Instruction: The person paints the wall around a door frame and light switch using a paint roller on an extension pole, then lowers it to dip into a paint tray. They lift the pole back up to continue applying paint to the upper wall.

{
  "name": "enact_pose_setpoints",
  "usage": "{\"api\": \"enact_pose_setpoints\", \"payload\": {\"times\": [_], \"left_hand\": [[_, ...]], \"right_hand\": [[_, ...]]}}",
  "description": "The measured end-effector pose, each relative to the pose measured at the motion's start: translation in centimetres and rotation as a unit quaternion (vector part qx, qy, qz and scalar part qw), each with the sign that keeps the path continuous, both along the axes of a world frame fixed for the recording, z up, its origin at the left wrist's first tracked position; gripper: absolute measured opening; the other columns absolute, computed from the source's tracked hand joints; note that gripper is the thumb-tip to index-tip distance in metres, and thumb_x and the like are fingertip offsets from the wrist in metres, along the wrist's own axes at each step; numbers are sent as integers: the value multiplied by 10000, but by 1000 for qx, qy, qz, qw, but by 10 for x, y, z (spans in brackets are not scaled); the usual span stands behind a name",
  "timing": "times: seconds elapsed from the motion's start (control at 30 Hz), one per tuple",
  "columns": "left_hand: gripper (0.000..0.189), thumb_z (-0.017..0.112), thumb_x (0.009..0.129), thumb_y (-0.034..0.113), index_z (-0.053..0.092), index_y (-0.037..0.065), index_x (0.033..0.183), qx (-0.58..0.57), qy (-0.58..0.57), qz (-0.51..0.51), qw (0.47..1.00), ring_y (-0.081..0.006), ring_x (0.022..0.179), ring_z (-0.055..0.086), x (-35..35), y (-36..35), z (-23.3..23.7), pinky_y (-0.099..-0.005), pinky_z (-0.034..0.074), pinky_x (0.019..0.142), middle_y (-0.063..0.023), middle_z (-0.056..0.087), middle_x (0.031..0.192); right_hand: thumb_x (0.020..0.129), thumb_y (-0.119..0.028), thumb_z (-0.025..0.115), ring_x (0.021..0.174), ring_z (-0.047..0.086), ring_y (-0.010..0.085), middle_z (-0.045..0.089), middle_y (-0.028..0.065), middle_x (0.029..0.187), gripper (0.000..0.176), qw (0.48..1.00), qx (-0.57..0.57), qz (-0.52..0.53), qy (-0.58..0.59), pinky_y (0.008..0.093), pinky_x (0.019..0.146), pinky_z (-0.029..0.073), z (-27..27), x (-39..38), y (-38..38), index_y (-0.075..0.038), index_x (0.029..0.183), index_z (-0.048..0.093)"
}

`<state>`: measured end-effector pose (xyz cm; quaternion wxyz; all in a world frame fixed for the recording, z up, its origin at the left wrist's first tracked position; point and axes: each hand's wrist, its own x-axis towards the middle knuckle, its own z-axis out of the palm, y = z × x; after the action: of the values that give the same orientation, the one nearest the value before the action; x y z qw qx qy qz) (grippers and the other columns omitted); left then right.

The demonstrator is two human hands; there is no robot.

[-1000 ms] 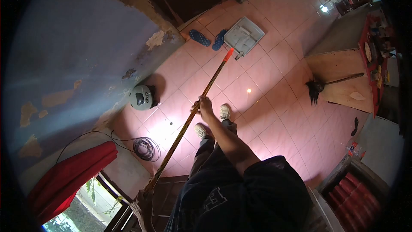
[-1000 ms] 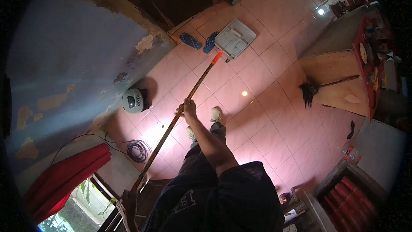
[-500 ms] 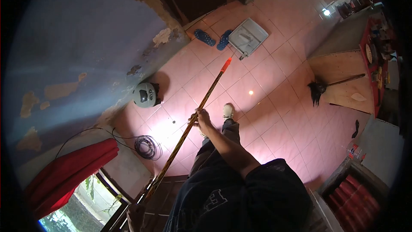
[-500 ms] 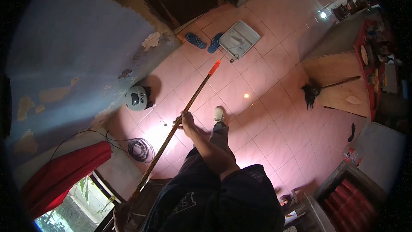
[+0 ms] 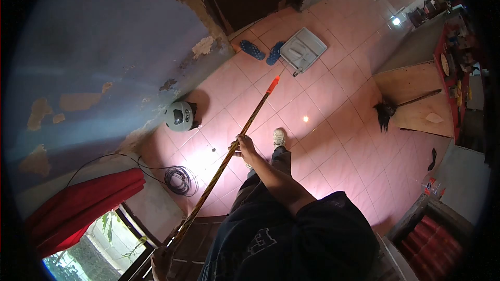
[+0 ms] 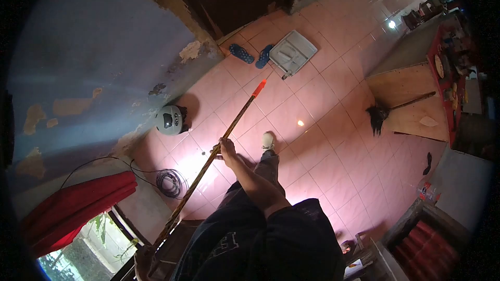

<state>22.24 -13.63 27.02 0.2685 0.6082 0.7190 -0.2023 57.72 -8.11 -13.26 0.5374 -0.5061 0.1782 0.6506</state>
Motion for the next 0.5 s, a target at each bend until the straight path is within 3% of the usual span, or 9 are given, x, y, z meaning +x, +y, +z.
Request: {"api": "enact_pose_setpoints", "payload": {"times": [0.03, 0.1, 0.17, 0.23, 0.3, 0.33, 0.37, 0.47, 0.5], "left_hand": [[244, 650, 872, 253, 680, 17, 818, 50, 4, -32, 998, -160, 468, 539, 10, -3, 7, -334, 408, 473, -85, 582, 572], [231, 662, 867, 245, 676, 18, 830, 29, -17, -25, 999, -188, 492, 557, -37, 6, -13, -344, 419, 496, -98, 580, 580], [272, 690, 823, 320, 681, 50, 859, 70, 15, -44, 996, -339, 675, 661, 18, 21, -3, -412, 490, 615, -172, 665, 732], [270, 680, 836, 324, 676, 56, 865, 108, -49, -61, 991, -368, 696, 654, 25, 21, -24, -441, 489, 637, -159, 665, 728], [184, 615, 872, 217, 685, 48, 864, 150, -66, -131, 978, -291, 624, 656, 31, 19, -42, -396, 471, 579, -159, 649, 681], [202, 597, 878, 233, 680, 51, 846, 139, -41, -115, 983, -308, 660, 670, 33, 16, -43, -395, 477, 589, -166, 654, 695], [256, 641, 856, 320, 681, 69, 823, 148, -31, -78, 985, -379, 687, 634, 35, 14, -42, -460, 461, 601, -168, 646, 716], [327, 560, 911, 312, 639, 37, 753, 204, -66, -73, 974, -408, 667, 611, -19, 1, -60, -496, 435, 591, -185, 619, 681], [277, 535, 923, 242, 640, 4, 826, 114, 48, -13, 992, -339, 764, 648, -39, 0, -64, -413, 484, 644, -204, 639, 808]], "right_hand": [[990, -349, 488, 795, 696, 269, 628, 90, 892, 236, 1000, 4, 0, 0, 457, 687, 582, -2, -2, 1, -125, 1064, 485], [987, -356, 492, 823, 698, 279, 633, 92, 911, 242, 1000, 4, 0, -5, 465, 700, 577, -3, 3, 6, -132, 1078, 495], [992, -353, 482, 793, 686, 279, 622, 88, 898, 228, 999, -7, -32, -35, 471, 692, 577, -13, 21, 19, -137, 1064, 494], [996, -343, 474, 741, 665, 272, 603, 83, 859, 211, 995, 4, -81, -53, 468, 677, 579, -29, 42, 30, -138, 1044, 490], [999, -318, 470, 690, 651, 249, 578, 76, 780, 201, 992, 17, -103, -75, 418, 635, 589, -26, 60, 37, -120, 974, 488], [998, -318, 473, 693, 660, 246, 589, 76, 771, 209, 993, 23, -91, -74, 405, 626, 588, -28, 64, 38, -116, 952, 499], [998, -317, 475, 695, 669, 242, 601, 75, 762, 218, 994, 29, -79, -73, 391, 618, 587, -24, 66, 37, -112, 931, 509], [988, -330, 496, 753, 700, 252, 646, 85, 785, 235, 997, 19, -21, -65, 400, 623, 582, -11, 42, 20, -111, 912, 539], [983, -341, 504, 779, 707, 257, 659, 90, 804, 242, 997, 41, -12, -60, 410, 633, 580, -9, 29, 14, -113, 919, 547]]}}
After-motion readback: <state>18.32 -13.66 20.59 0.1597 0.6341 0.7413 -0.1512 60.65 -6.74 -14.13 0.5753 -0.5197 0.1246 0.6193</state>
